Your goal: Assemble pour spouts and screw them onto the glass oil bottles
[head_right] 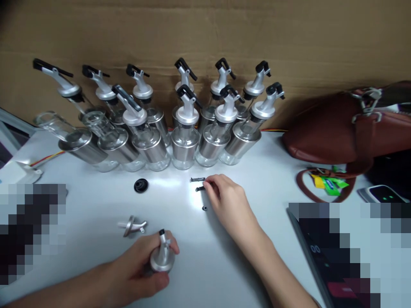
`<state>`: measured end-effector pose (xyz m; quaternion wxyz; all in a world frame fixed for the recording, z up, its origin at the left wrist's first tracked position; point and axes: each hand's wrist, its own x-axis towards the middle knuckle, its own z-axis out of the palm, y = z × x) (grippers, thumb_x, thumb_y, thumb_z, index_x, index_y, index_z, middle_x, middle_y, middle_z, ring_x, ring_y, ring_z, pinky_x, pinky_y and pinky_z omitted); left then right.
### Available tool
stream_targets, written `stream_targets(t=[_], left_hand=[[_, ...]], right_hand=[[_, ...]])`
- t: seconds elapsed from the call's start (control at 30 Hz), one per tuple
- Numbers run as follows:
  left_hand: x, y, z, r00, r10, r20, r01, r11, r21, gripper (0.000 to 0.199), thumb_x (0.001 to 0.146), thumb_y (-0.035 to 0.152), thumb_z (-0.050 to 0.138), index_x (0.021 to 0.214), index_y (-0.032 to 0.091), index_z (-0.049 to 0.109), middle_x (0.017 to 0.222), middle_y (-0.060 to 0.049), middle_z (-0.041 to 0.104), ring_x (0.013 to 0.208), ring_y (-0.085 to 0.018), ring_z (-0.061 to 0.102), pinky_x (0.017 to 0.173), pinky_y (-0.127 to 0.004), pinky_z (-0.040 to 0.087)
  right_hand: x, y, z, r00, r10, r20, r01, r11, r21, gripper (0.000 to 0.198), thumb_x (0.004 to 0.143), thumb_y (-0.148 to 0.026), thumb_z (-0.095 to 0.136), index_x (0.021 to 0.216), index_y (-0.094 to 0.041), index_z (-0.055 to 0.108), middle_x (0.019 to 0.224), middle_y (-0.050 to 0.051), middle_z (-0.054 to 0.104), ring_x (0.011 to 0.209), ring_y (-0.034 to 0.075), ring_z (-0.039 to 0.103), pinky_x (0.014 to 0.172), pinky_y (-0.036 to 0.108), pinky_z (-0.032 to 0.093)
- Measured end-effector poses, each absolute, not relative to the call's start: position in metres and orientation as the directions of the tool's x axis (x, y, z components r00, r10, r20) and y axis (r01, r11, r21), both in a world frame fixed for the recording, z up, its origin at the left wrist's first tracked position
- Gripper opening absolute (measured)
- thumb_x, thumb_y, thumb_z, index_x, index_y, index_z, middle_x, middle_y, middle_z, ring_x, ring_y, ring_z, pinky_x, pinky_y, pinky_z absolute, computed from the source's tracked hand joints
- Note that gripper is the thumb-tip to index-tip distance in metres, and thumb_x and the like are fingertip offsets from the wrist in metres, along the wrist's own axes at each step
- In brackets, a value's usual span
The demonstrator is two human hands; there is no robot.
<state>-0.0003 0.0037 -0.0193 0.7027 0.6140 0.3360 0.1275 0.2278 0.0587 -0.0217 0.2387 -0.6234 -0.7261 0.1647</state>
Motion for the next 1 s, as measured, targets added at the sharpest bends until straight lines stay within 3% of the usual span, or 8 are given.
stream_targets(t=[0.13,0.3,0.5,0.77,1.0], left_hand=[[-0.001,0.003,-0.022,0.74,0.595,-0.312,0.227,0.215,0.95,0.031,0.086,0.042,0.054,0.104,0.018,0.048,0.076,0.001,0.045,0.06,-0.009,0.035,0.054,-0.021,0.029],[-0.002,0.003,-0.022,0.756,0.574,-0.314,0.187,0.27,0.944,0.039,0.088,0.053,0.049,0.104,0.017,0.044,0.074,0.001,0.042,0.061,-0.01,0.034,0.055,-0.022,0.03],[-0.003,0.006,-0.018,0.765,0.552,-0.331,0.233,0.242,0.942,0.043,0.087,0.059,0.048,0.097,0.018,0.045,0.076,0.001,0.042,0.063,-0.01,0.033,0.058,-0.023,0.031],[-0.002,0.008,-0.022,0.771,0.602,-0.21,0.148,0.151,0.977,0.037,0.091,0.056,0.043,0.095,0.019,0.043,0.075,0.001,0.044,0.064,-0.011,0.036,0.059,-0.024,0.031],[-0.003,-0.002,-0.037,0.715,0.638,-0.287,0.009,0.402,0.916,0.045,0.089,0.056,0.049,0.113,0.021,0.034,0.077,0.001,0.049,0.067,-0.011,0.042,0.063,-0.025,0.034]], right_hand=[[0.234,0.058,-0.023,-0.119,0.969,0.217,0.861,0.21,-0.464,0.018,0.087,-0.019,0.047,0.09,-0.016,0.065,0.088,0.007,0.066,0.065,0.016,0.063,0.063,0.029,0.049],[0.241,0.058,-0.027,-0.152,0.977,0.149,0.854,0.205,-0.478,0.02,0.082,-0.008,0.048,0.082,-0.017,0.065,0.086,0.005,0.067,0.073,0.017,0.065,0.068,0.029,0.051],[0.232,0.055,-0.029,-0.262,0.95,0.172,0.816,0.313,-0.486,0.024,0.088,-0.011,0.045,0.09,-0.017,0.068,0.091,0.007,0.067,0.081,0.019,0.065,0.074,0.032,0.053],[0.228,0.055,-0.028,-0.339,0.906,0.252,0.817,0.417,-0.399,0.024,0.091,-0.017,0.045,0.095,-0.017,0.069,0.104,0.012,0.067,0.093,0.026,0.061,0.079,0.043,0.052],[0.229,0.055,-0.025,-0.36,0.91,0.205,0.821,0.414,-0.394,0.024,0.093,-0.018,0.045,0.097,-0.013,0.068,0.099,0.013,0.068,0.091,0.025,0.058,0.079,0.044,0.051]])
